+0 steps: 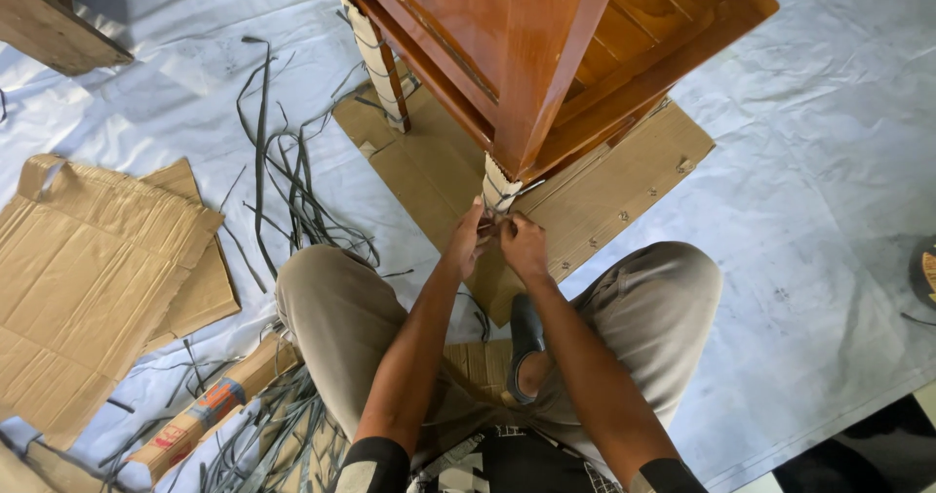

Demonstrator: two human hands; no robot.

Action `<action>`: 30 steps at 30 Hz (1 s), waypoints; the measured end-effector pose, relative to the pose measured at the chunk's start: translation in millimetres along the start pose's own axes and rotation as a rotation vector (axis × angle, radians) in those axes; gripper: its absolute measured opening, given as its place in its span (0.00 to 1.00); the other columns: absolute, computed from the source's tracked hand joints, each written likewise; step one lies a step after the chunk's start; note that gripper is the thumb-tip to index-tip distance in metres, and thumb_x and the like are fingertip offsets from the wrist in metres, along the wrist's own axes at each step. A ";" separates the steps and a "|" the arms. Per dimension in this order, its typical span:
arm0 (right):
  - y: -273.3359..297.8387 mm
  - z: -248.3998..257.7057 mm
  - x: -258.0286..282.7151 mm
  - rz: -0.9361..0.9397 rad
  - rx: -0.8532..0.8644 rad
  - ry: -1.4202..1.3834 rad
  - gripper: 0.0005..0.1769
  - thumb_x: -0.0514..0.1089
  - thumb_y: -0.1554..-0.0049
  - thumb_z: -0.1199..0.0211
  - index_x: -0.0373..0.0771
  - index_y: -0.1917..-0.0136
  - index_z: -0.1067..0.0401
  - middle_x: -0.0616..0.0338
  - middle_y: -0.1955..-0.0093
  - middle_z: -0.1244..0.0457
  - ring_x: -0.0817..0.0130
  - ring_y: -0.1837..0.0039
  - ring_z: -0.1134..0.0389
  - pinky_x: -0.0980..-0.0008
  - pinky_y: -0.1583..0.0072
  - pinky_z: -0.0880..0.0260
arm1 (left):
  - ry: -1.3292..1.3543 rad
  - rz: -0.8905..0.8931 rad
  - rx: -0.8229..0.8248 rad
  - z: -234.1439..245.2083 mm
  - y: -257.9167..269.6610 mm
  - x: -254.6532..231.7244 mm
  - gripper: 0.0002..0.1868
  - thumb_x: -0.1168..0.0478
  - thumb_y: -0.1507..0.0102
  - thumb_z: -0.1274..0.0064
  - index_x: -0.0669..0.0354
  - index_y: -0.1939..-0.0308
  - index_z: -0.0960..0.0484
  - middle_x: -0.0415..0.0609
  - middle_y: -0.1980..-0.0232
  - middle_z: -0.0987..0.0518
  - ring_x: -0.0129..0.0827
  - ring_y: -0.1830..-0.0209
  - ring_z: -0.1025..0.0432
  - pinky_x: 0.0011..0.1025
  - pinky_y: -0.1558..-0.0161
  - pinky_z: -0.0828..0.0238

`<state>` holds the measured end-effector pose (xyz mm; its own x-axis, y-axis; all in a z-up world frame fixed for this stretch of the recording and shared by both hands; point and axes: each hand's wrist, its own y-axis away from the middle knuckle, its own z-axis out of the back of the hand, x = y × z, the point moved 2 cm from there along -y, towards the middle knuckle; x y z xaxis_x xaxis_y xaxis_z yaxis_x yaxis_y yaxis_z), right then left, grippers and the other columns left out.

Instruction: Wrapping the legs and corners of a wooden furniture piece with cardboard and tying it with plastic straps.

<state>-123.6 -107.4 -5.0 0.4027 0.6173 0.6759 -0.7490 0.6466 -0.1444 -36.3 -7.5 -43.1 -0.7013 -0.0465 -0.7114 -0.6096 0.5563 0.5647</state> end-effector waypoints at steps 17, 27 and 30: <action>-2.2 6.9 7.3 0.037 0.157 0.096 0.15 0.53 0.38 0.42 0.44 0.48 0.20 0.47 0.57 0.28 0.49 0.50 0.24 0.52 0.46 0.25 | -0.610 -0.469 -0.015 13.1 17.1 -7.2 0.12 0.62 0.36 0.42 0.36 0.52 0.14 0.37 0.57 0.14 0.27 0.52 0.20 0.32 0.45 0.25; 1.0 20.9 8.6 -0.035 0.231 -0.023 0.10 0.53 0.40 0.39 0.49 0.50 0.22 0.54 0.55 0.27 0.51 0.47 0.25 0.51 0.43 0.25 | -0.978 -0.918 -0.063 3.8 52.0 -33.4 0.04 0.67 0.40 0.40 0.54 0.63 0.17 0.49 0.64 0.19 0.43 0.59 0.20 0.38 0.58 0.21; 3.5 30.1 15.9 -0.048 0.249 -0.064 0.11 0.53 0.40 0.38 0.51 0.47 0.22 0.55 0.53 0.27 0.51 0.46 0.25 0.51 0.42 0.25 | -1.076 -1.126 -0.112 -5.7 68.5 -48.8 0.07 0.69 0.42 0.40 0.54 0.71 0.23 0.45 0.68 0.27 0.43 0.61 0.24 0.37 0.57 0.26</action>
<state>-135.7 -108.8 27.0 0.4132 0.5539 0.7228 -0.8392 0.5397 0.0662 -46.0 28.2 32.7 0.6730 0.2393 -0.6999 -0.6771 0.5802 -0.4527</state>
